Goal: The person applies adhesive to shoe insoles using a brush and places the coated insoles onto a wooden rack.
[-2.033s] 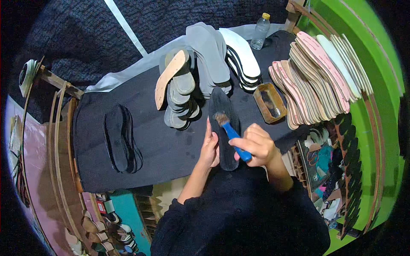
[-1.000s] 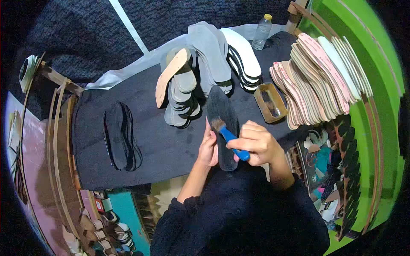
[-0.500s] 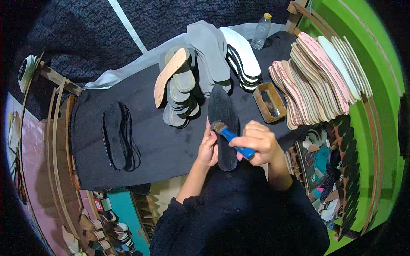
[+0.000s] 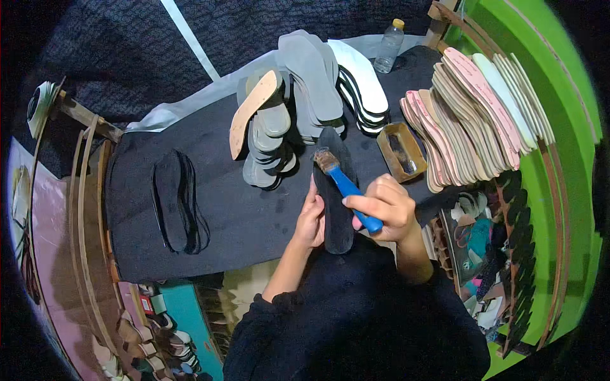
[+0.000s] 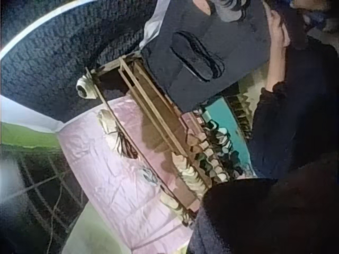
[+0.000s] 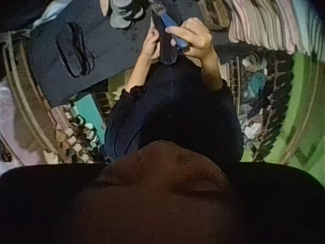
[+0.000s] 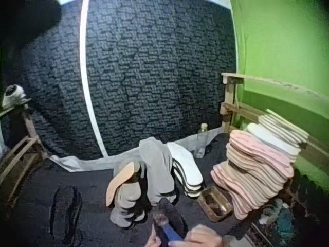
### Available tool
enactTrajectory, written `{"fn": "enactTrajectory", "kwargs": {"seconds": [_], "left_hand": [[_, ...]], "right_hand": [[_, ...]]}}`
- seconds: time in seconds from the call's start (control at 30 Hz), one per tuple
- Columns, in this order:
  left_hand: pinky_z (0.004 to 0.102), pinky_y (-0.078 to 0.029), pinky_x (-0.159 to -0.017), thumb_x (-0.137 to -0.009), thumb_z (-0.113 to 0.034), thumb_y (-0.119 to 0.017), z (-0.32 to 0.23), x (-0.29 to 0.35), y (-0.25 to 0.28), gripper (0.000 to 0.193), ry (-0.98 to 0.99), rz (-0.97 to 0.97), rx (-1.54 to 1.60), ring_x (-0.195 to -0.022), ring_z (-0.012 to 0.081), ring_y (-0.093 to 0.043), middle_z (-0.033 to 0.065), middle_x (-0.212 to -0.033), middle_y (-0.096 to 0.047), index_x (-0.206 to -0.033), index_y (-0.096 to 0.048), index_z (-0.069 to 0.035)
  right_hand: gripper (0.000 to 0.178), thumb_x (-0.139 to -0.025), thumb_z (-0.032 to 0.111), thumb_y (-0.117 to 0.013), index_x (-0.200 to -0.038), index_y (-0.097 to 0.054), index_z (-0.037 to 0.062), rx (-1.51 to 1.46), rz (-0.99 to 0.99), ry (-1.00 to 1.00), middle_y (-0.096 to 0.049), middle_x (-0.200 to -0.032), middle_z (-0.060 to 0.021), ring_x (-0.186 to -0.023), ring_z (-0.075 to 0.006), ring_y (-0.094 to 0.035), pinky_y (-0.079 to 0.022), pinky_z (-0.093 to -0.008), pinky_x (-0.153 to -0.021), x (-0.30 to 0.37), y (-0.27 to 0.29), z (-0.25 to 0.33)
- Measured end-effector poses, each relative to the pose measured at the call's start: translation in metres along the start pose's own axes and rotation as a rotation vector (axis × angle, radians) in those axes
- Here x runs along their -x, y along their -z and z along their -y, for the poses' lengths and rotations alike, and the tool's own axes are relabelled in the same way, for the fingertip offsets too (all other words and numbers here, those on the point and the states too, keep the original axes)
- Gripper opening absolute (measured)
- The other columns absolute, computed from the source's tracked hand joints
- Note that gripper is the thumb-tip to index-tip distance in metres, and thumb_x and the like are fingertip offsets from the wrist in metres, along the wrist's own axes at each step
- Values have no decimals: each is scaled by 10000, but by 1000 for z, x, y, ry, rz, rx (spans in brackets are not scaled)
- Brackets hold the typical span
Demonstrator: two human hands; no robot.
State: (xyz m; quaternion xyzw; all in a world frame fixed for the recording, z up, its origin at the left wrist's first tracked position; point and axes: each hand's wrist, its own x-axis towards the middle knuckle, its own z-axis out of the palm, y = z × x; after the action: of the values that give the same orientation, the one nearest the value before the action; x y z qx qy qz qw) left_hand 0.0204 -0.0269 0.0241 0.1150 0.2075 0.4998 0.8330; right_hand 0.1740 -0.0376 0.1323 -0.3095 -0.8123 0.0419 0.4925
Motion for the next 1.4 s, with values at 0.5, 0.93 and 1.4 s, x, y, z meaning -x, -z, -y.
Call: {"fn": "enactTrajectory", "kwargs": {"seconds": [0.5,0.93,1.4], "left_hand": [[399,-461,-943,-960,-159,-367,0,-3,17,572,-11,205,-59,-1151,245,-510,94,-1344,-421,-1460,-98,-223],[451,-400,-1007,-950,-94,-339,-1,-3,16,556,10,352,45,-1211,281,-452,86,-1371,-390,-1449,-161,-262],[459,-350,-1041,-935,-94,-348,-1,-5,20,560,9,400,126,-1260,291,-399,121,-1417,-322,-1450,-159,-203]], "right_hand": [[266,-695,278,-728,-849,-678,66,-13,0,-73,-445,-604,-42,-544,-200,-479,-356,-307,-526,10,-5,-7],[258,-654,184,-734,-871,-665,62,-96,69,-108,-459,-637,-56,-583,-231,-498,-389,-327,-551,8,1,-6],[271,-669,181,-733,-906,-654,76,-111,117,-91,-496,-665,-54,-608,-229,-512,-413,-332,-579,16,9,-3]]}}
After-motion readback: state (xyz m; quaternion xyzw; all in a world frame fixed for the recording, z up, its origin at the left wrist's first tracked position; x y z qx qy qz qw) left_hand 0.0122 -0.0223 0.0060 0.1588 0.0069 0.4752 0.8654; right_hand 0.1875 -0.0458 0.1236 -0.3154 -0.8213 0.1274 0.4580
